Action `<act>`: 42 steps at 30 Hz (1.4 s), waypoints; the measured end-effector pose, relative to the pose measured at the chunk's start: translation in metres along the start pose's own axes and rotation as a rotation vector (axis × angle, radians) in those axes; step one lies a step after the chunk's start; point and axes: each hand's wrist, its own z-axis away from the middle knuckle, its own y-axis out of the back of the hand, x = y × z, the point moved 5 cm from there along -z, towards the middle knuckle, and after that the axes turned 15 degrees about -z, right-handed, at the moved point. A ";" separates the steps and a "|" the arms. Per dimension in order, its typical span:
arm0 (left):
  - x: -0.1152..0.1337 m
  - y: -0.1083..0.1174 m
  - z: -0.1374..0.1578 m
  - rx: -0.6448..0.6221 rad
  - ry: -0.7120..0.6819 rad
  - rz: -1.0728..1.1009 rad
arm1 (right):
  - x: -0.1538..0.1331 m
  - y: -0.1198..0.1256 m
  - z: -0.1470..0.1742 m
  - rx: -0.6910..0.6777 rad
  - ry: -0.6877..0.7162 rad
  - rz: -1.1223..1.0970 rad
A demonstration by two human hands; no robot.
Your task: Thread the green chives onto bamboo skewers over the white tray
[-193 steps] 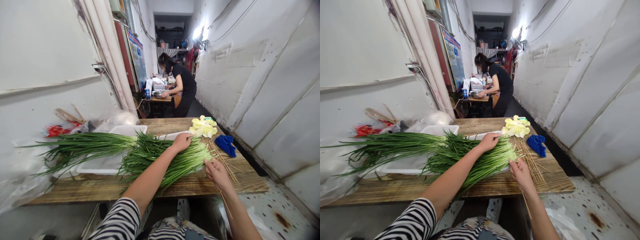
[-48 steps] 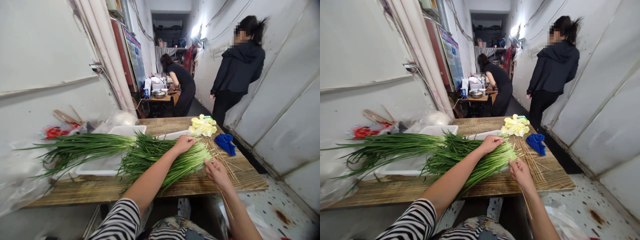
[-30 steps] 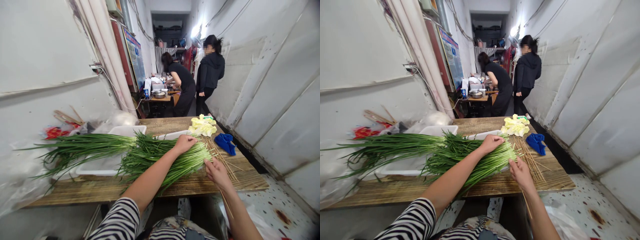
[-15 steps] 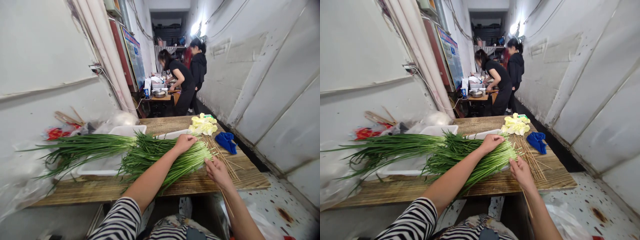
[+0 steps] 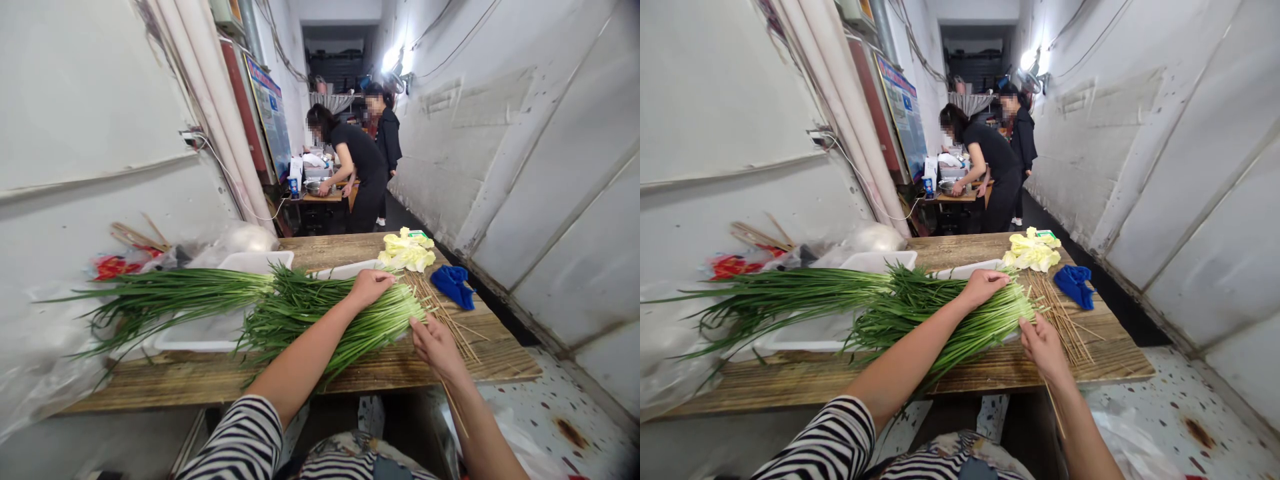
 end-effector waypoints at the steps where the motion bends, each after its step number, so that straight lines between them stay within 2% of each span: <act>1: 0.000 0.000 0.000 -0.002 0.003 0.000 | 0.000 0.000 0.000 -0.002 -0.003 -0.005; 19: 0.002 -0.001 0.001 -0.043 0.010 0.010 | -0.001 -0.001 0.000 0.001 -0.001 -0.009; 28: 0.005 0.001 0.003 -0.003 0.077 0.013 | -0.003 -0.003 0.001 0.007 -0.001 0.002; 42: 0.003 0.000 0.002 -0.005 0.042 0.000 | -0.002 -0.003 0.000 -0.002 0.001 -0.007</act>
